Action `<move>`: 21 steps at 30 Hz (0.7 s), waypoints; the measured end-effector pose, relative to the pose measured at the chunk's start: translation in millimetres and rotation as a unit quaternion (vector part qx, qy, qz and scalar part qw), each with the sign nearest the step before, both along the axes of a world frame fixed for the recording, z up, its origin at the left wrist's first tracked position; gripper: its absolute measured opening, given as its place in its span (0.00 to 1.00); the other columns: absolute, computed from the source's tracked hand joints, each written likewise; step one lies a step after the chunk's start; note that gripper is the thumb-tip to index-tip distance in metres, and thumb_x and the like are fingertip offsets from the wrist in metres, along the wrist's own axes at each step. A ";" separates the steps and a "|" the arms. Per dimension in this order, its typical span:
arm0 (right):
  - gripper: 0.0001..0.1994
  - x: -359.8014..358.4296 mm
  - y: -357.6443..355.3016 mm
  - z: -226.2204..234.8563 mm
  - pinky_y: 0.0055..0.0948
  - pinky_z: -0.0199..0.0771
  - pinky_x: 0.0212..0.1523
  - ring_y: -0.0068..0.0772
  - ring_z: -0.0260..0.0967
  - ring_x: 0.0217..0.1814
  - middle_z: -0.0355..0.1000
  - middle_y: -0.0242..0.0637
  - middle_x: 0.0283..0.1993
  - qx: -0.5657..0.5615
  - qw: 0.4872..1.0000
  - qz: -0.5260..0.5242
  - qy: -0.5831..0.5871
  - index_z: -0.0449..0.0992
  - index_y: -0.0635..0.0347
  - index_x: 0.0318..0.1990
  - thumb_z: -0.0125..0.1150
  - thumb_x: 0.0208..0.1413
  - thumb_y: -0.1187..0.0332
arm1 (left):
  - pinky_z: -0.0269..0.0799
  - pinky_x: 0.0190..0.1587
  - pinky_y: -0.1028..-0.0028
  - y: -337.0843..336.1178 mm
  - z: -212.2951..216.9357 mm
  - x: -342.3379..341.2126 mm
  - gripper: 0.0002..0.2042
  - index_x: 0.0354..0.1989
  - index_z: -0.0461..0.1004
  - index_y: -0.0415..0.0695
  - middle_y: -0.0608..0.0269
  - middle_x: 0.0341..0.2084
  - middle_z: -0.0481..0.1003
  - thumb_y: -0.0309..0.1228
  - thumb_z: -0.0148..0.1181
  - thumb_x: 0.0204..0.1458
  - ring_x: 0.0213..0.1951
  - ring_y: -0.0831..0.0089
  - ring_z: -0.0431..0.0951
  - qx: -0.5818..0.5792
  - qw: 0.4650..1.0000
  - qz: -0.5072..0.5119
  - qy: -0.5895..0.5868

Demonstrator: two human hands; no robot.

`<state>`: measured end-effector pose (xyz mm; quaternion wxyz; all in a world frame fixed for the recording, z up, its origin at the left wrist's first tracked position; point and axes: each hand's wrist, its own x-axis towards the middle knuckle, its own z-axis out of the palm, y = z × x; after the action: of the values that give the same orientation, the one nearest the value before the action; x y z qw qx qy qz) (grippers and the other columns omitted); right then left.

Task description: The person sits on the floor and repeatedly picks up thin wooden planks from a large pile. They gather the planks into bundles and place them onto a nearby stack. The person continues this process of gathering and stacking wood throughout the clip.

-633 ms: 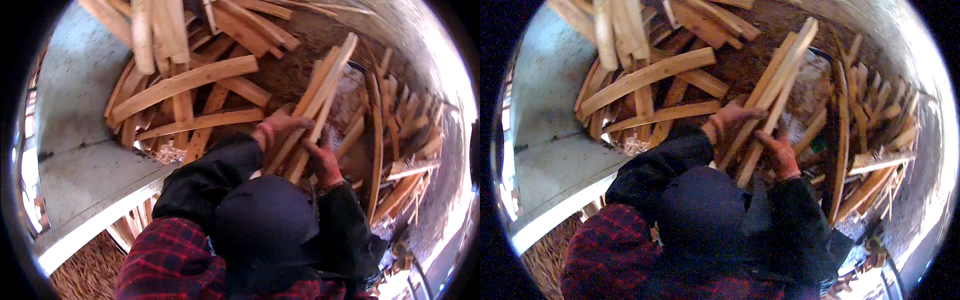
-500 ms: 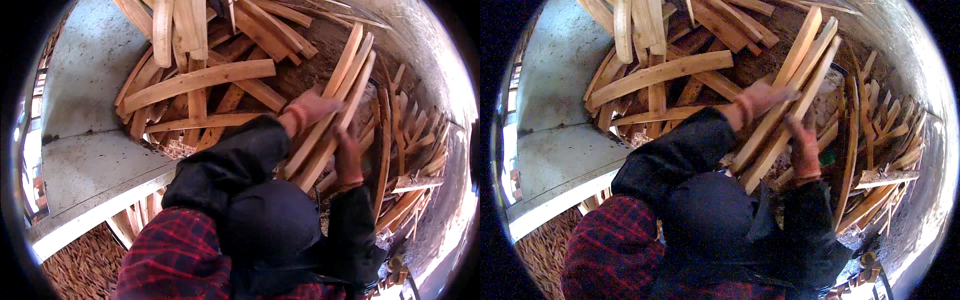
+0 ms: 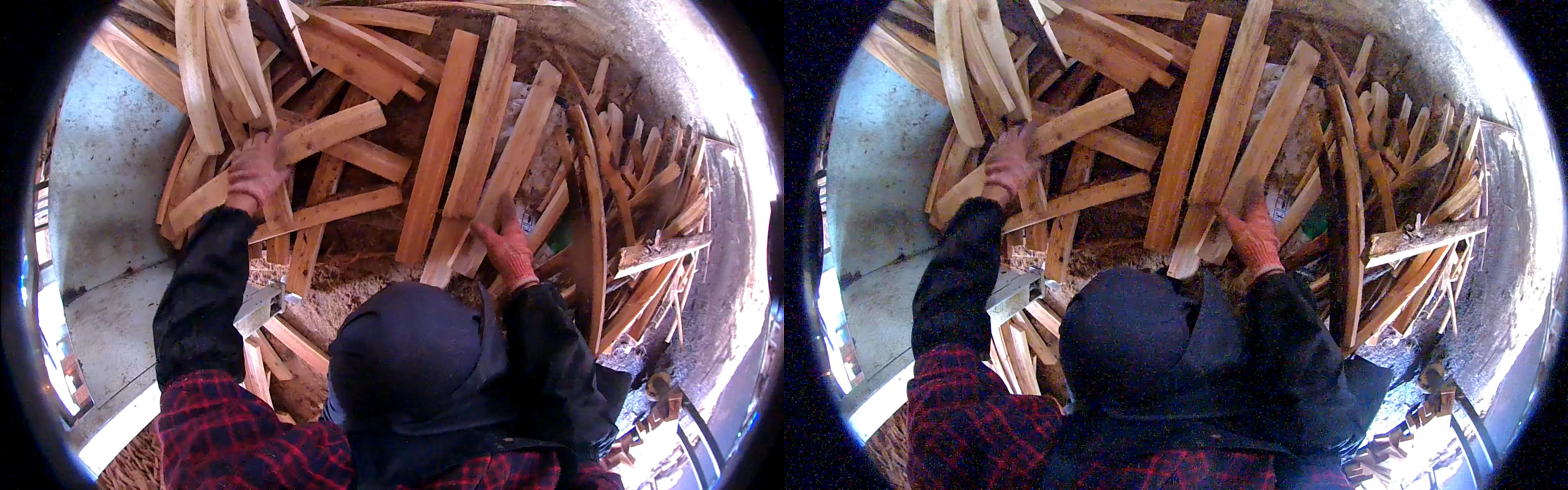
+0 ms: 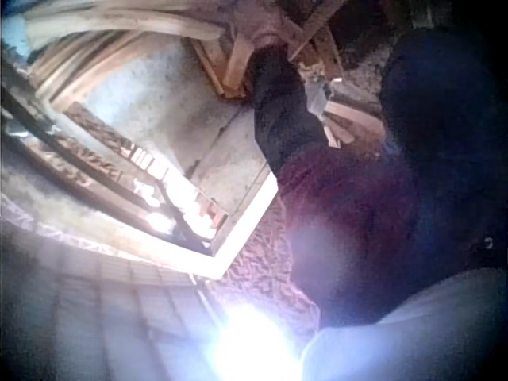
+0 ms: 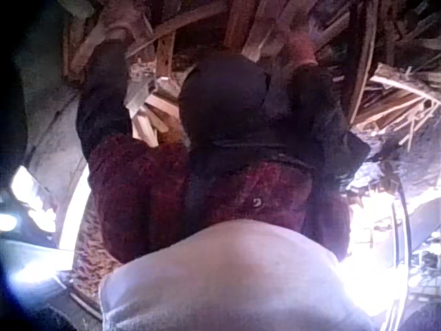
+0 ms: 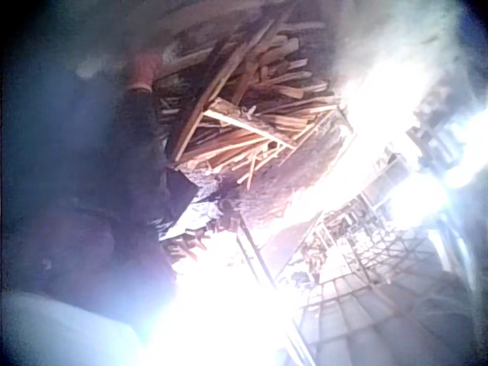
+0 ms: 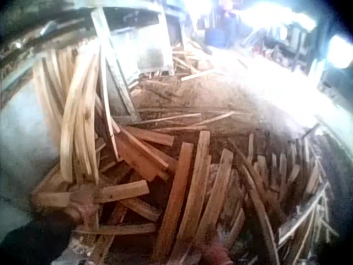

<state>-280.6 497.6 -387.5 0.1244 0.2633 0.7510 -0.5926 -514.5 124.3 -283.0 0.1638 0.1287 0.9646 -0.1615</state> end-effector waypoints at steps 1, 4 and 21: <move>0.46 -0.5 3.5 7.6 0.34 0.53 0.70 0.43 0.51 0.73 0.54 0.49 0.72 -0.001 1.000 0.011 -0.011 0.47 0.64 0.71 0.68 0.51 0.58 | 0.65 0.59 0.54 13.9 12.8 2.6 0.39 0.64 0.62 0.50 0.50 0.56 0.67 0.47 0.68 0.40 0.57 0.49 0.68 0.026 0.999 0.003 -0.028; 0.46 -2.1 6.7 22.7 0.34 0.51 0.70 0.41 0.50 0.74 0.53 0.49 0.72 -0.006 0.999 0.018 -0.044 0.46 0.64 0.72 0.68 0.51 0.58 | 0.70 0.53 0.57 29.2 14.3 16.1 0.32 0.53 0.71 0.44 0.47 0.48 0.72 0.49 0.67 0.40 0.50 0.50 0.74 0.219 0.975 -0.027 -0.004; 0.42 15.1 0.7 -29.4 0.33 0.56 0.68 0.40 0.56 0.70 0.56 0.46 0.71 -0.094 0.995 0.002 0.025 0.50 0.62 0.71 0.68 0.53 0.62 | 0.53 0.67 0.55 27.4 45.4 -41.4 0.57 0.69 0.49 0.37 0.38 0.64 0.57 0.56 0.73 0.34 0.65 0.41 0.57 0.177 0.897 0.117 0.389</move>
<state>-265.5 498.3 -416.9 0.1310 0.2345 0.6954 -0.6666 -555.9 151.6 -237.6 -0.2318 -0.0316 0.9722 -0.0051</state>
